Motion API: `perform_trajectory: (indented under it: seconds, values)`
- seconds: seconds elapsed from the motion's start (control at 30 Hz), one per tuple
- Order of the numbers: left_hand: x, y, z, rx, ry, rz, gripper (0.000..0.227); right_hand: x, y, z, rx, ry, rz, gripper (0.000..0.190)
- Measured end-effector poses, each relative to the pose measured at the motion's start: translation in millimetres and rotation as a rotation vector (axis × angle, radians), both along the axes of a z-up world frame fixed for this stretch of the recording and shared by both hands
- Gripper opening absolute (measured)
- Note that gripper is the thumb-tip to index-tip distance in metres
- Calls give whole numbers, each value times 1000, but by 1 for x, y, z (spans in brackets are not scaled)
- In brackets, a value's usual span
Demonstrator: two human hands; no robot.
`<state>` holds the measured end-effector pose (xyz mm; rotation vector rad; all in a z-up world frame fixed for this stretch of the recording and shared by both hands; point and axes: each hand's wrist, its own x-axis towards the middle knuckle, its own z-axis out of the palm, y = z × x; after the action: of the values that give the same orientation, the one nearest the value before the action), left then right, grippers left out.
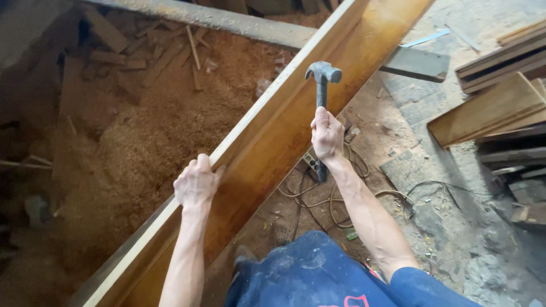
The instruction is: The person cuts a plank with a circular saw, marks a line using a try square and pencil, then hammers a thin strip along the plank's edge. The person handles the plank, saw, square, pencil, and hammer during the sequence.
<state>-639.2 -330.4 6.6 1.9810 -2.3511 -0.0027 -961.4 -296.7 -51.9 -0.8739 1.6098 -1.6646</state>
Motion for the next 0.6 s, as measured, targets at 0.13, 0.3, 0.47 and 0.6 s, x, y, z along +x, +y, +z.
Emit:
perform_trajectory:
  seconds: [0.13,0.3,0.47,0.6]
  values:
    - [-1,-3,4,33,6,7,45,-17,1,20,15,77,-38,51]
    - [-32,-17,-6,-10,71,-44,40,-56,-27,41,-68,81,-38,50]
    - [-90,-42,-17,-50,91,-69,37,-68,-81,20,-158,293,-44,54]
    - [-109,-61,-14,-127,126,-91,38,-73,-101,5,164,307,-83,58]
